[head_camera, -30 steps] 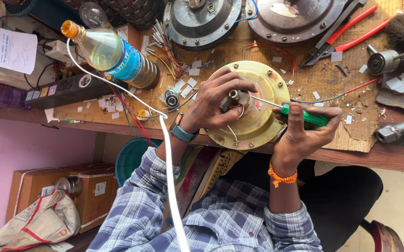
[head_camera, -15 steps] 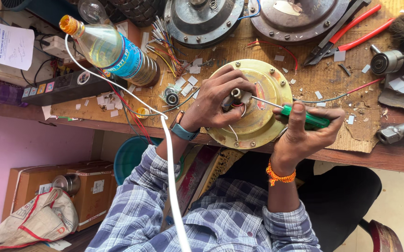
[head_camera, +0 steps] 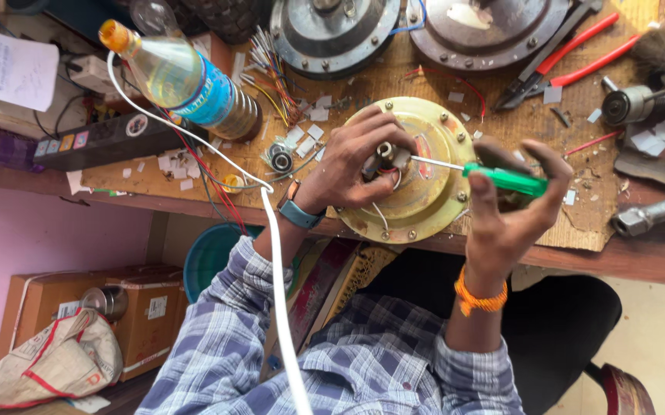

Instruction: The person uses a green screwdriver to tighten screws on a circular yellow electrical component mounted on a workbench. They adjust wires and secure a white plastic piece, then handle red wires at the end.

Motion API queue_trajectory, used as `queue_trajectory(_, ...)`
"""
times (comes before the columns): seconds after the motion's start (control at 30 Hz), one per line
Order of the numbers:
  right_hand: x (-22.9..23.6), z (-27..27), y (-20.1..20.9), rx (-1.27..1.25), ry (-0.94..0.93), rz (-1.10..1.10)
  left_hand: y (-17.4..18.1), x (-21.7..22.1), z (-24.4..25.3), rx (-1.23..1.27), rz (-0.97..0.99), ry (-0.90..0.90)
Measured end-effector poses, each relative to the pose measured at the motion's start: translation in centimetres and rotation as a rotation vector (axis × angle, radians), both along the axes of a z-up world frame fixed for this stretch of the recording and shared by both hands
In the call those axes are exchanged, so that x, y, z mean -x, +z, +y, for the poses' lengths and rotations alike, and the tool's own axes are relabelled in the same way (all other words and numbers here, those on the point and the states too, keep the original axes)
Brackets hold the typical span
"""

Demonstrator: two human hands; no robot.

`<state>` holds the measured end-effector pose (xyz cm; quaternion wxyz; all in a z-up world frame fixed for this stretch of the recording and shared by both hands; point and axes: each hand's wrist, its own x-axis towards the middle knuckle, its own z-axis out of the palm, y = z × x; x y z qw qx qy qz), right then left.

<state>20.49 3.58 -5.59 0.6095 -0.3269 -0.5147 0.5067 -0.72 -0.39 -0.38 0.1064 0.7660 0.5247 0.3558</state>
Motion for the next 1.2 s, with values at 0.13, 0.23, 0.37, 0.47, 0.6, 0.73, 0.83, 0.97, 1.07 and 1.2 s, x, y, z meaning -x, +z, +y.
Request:
queue_trajectory(0.13, 0.4, 0.0, -0.6, 0.034, 0.024, 0.048, 0.2, 0.2, -0.3, 0.038, 0.007, 0.014)
queue_trajectory(0.23, 0.7, 0.4, -1.0, -0.084, -0.183, -0.153, 0.2, 0.0, -0.1, 0.013, 0.007, -0.002)
queue_trajectory(0.37, 0.5, -0.4, -2.0, 0.059, 0.143, 0.246, 0.5, 0.1, -0.3, 0.001, 0.003, 0.004)
queue_trajectory(0.47, 0.6, 0.0, -2.8, -0.028, -0.112, -0.104, 0.5, -0.1, 0.0, 0.020, 0.011, -0.003)
queue_trajectory(0.6, -0.1, 0.3, -2.7, 0.019, 0.170, 0.206, 0.7, -0.1, 0.2, 0.000, 0.005, -0.007)
queue_trajectory(0.73, -1.1, -0.7, -2.9, 0.151, 0.162, 0.303, 0.4, 0.0, -0.4, 0.028, 0.007, 0.005)
queue_trajectory(0.83, -0.9, -0.7, -3.7, 0.142, 0.079, 0.250, 0.4, -0.1, 0.0, 0.040, -0.008, 0.006)
queue_trajectory(0.97, -0.2, -1.0, -4.7, 0.090, 0.083, 0.245, 0.4, 0.2, -0.1, -0.001, 0.006, -0.017)
queue_trajectory(1.07, -0.3, -1.0, -5.0, 0.068, 0.111, 0.254, 0.2, 0.2, -0.1, 0.002, 0.010, -0.015)
queue_trajectory(1.2, -0.4, -0.9, -5.5, 0.011, 0.137, 0.278, 0.1, 0.2, 0.0, 0.007, 0.005, -0.007)
